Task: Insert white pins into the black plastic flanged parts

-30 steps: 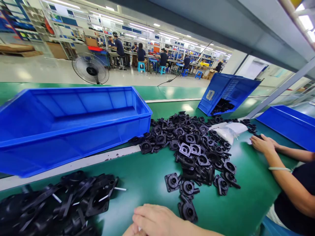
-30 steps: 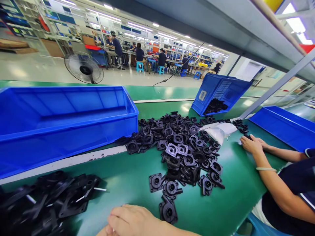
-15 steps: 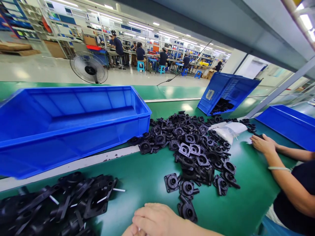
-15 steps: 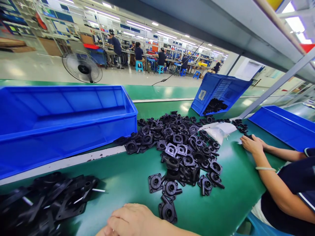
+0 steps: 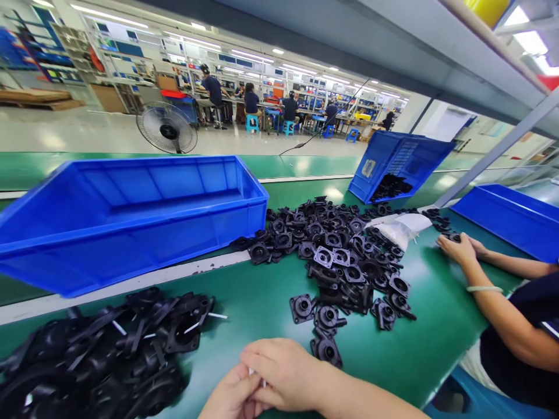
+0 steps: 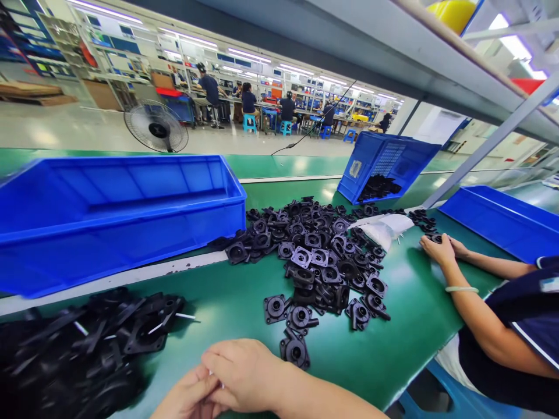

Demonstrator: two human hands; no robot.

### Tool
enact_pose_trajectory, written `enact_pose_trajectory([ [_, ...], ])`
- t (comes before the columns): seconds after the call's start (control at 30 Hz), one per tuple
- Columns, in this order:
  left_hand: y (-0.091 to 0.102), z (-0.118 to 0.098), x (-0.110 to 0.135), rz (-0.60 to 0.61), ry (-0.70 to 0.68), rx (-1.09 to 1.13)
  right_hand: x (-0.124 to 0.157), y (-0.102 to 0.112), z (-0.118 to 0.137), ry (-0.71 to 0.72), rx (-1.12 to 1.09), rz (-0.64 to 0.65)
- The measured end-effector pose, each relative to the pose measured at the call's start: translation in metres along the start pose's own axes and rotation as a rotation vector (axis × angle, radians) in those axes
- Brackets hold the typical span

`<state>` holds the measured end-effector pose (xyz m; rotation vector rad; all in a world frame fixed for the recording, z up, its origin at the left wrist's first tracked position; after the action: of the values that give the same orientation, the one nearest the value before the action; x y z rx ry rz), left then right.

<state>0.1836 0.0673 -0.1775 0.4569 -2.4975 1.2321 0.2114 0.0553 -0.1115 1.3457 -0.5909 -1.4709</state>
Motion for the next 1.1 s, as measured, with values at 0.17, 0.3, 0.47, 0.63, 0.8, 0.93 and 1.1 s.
enact_pose_trajectory([
  [0.17, 0.0, -0.005, 0.001, -0.029, -0.054, -0.058, -0.002, 0.008, 0.001, 0.024, -0.024, -0.105],
  [0.3, -0.001, -0.018, 0.003, -0.062, -0.204, -0.219, -0.004, 0.023, 0.011, 0.092, -0.092, -0.16],
  [0.47, -0.012, -0.029, 0.01, -0.006, -0.385, -0.585, 0.004, 0.031, -0.006, -0.131, -0.346, -0.191],
  [0.63, -0.029, -0.037, 0.023, 0.117, -0.591, -0.837, 0.009, 0.021, -0.018, -0.25, -0.59, -0.131],
  [0.8, -0.037, -0.037, 0.033, 0.111, -0.696, -1.005, 0.011, 0.024, -0.01, -0.212, -0.585, -0.151],
  [0.93, -0.042, -0.043, 0.04, 0.105, -0.804, -1.051, 0.012, 0.026, -0.007, -0.167, -0.476, -0.162],
  [1.1, -0.047, -0.046, 0.044, 0.12, -0.864, -1.053, 0.012, 0.026, -0.004, -0.147, -0.451, -0.155],
])
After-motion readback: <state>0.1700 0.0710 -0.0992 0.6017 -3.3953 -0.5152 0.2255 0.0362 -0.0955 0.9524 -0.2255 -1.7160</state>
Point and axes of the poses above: each hand's wrist, its own x-axis away from the middle knuckle, its own y-axis out of the back of the hand, z = x × y, the point moved 9 cm from there along -x, towards the middle knuckle
